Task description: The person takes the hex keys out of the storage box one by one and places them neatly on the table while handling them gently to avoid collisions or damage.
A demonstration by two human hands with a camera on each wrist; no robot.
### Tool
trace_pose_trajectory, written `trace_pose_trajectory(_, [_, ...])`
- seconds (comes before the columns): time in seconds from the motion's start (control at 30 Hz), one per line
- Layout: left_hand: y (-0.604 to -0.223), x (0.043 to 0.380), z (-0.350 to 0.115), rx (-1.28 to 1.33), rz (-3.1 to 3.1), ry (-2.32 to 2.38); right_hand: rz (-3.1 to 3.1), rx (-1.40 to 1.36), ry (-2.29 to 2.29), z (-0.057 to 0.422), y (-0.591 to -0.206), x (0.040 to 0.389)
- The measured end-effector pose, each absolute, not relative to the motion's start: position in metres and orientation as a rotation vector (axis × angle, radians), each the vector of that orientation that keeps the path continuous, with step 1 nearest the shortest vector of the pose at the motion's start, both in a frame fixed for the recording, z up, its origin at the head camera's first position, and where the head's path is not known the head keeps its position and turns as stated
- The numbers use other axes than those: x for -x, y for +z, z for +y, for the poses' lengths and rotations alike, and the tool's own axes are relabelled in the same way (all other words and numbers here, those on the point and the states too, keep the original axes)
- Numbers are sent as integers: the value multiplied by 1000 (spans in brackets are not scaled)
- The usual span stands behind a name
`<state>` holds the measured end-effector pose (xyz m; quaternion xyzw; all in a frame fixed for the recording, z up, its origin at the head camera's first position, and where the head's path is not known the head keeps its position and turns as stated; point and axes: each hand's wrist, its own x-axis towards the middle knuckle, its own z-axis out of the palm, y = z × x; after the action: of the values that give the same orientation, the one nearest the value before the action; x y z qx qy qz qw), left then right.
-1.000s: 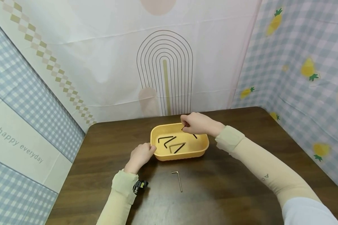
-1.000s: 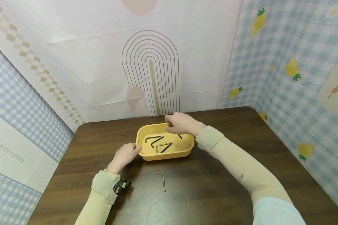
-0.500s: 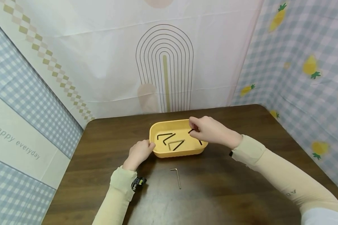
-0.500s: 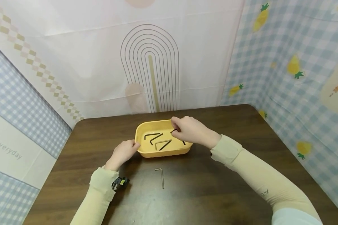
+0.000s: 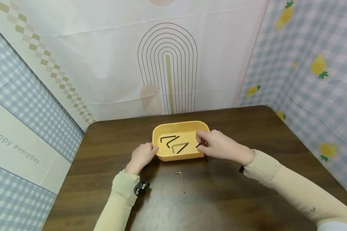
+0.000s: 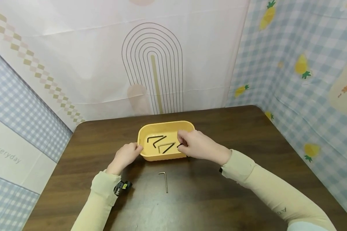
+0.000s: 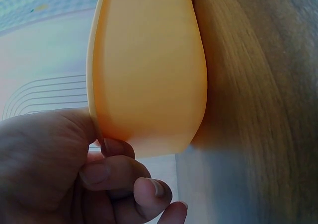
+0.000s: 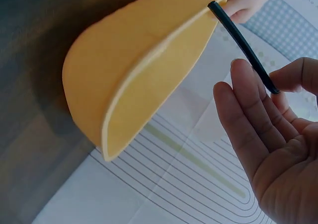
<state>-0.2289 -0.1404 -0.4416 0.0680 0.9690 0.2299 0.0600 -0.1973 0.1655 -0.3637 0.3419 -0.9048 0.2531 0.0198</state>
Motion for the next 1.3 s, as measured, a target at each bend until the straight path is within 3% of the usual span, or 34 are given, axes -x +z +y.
trace_pose_trajectory(1.3, [-445,230,-141,-186,2946,689,-3002,-1117,802,151,-435,174])
